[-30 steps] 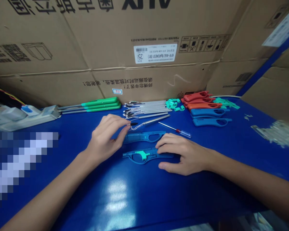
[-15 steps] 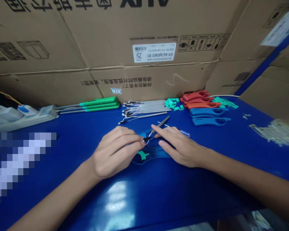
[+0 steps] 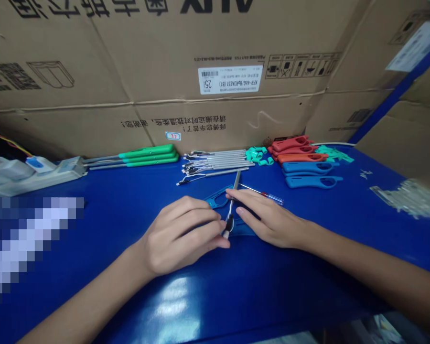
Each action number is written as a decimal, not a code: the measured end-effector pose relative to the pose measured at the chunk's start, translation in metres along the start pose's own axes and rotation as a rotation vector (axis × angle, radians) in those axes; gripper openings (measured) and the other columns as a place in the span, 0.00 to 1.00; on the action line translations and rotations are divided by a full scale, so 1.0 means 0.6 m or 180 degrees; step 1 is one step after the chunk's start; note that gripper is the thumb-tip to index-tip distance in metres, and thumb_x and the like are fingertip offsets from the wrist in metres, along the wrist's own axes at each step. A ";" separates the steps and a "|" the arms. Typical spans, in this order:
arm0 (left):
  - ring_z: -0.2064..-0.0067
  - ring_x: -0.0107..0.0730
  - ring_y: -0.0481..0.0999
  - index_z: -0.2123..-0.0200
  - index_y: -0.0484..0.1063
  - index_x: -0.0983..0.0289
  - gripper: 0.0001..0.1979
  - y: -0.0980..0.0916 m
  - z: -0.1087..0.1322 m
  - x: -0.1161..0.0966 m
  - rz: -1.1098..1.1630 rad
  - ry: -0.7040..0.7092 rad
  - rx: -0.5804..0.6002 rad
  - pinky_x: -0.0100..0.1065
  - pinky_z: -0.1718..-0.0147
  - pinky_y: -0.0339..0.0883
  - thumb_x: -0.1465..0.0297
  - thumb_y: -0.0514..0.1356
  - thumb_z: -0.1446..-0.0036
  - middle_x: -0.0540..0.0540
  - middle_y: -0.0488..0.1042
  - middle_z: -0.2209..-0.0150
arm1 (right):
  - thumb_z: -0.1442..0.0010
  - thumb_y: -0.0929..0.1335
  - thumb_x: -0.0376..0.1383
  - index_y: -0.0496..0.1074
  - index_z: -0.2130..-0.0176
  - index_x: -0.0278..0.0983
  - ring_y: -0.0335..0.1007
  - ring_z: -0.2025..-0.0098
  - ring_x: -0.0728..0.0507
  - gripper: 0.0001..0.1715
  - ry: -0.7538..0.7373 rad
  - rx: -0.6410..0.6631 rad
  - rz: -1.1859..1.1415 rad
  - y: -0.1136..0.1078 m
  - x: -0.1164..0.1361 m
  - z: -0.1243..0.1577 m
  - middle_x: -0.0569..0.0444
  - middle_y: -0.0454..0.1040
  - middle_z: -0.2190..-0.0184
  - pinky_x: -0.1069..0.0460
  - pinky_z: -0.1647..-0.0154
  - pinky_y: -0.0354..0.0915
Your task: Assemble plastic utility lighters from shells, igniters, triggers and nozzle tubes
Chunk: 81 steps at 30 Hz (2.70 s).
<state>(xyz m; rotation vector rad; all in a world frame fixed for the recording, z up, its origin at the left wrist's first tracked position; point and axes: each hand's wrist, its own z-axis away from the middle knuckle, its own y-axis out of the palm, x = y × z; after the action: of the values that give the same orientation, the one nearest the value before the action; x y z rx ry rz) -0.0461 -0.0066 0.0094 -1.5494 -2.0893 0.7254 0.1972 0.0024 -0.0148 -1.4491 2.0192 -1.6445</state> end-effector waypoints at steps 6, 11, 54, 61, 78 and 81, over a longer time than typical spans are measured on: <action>0.61 0.37 0.77 0.55 0.71 0.70 0.13 -0.001 0.005 0.007 -0.0001 0.0000 0.0157 0.40 0.63 0.76 0.77 0.66 0.44 0.60 0.79 0.64 | 0.31 0.59 0.31 0.65 0.41 0.30 0.68 0.43 0.41 0.21 -0.0169 -0.0253 -0.0022 -0.007 0.001 -0.005 0.41 0.73 0.46 0.44 0.42 0.68; 0.60 0.37 0.76 0.53 0.70 0.70 0.17 0.001 0.013 0.011 -0.0166 -0.0150 0.0293 0.42 0.60 0.74 0.84 0.63 0.47 0.61 0.78 0.61 | 0.32 0.58 0.27 0.65 0.42 0.33 0.69 0.46 0.43 0.21 -0.0471 -0.0354 -0.0161 -0.015 0.005 -0.008 0.43 0.73 0.50 0.45 0.45 0.70; 0.58 0.39 0.77 0.54 0.73 0.69 0.11 -0.043 0.040 0.090 -0.0610 -0.0941 0.1213 0.39 0.60 0.71 0.74 0.53 0.35 0.61 0.78 0.59 | 0.35 0.63 0.29 0.70 0.50 0.35 0.76 0.61 0.44 0.15 -0.0698 -0.0576 -0.0165 -0.026 0.004 -0.001 0.47 0.79 0.61 0.48 0.59 0.73; 0.61 0.38 0.77 0.53 0.73 0.69 0.13 -0.042 0.038 0.090 -0.0637 -0.0955 0.1154 0.38 0.63 0.72 0.75 0.51 0.35 0.61 0.78 0.61 | 0.39 0.65 0.28 0.71 0.52 0.35 0.75 0.65 0.44 0.15 -0.0721 -0.0657 -0.0038 -0.023 0.003 -0.003 0.49 0.79 0.64 0.49 0.62 0.72; 0.70 0.32 0.72 0.60 0.73 0.65 0.12 -0.042 0.025 0.071 -0.0464 -0.1072 0.1351 0.34 0.69 0.66 0.76 0.53 0.45 0.53 0.74 0.72 | 0.36 0.64 0.29 0.73 0.57 0.35 0.73 0.66 0.45 0.10 -0.0654 -0.0674 -0.0179 -0.016 0.001 -0.001 0.49 0.78 0.67 0.49 0.62 0.72; 0.72 0.32 0.72 0.63 0.72 0.65 0.10 -0.042 0.021 0.067 -0.0371 -0.1085 0.1362 0.36 0.66 0.67 0.76 0.53 0.47 0.51 0.73 0.74 | 0.36 0.65 0.30 0.74 0.56 0.35 0.74 0.66 0.45 0.10 -0.0623 -0.0673 -0.0155 -0.016 0.003 0.000 0.49 0.79 0.67 0.49 0.62 0.72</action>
<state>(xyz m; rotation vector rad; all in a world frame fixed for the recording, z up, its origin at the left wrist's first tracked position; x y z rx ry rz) -0.0836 0.0244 0.0175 -1.1204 -2.0484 1.3658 0.2016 0.0020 -0.0063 -1.6677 2.1116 -1.2784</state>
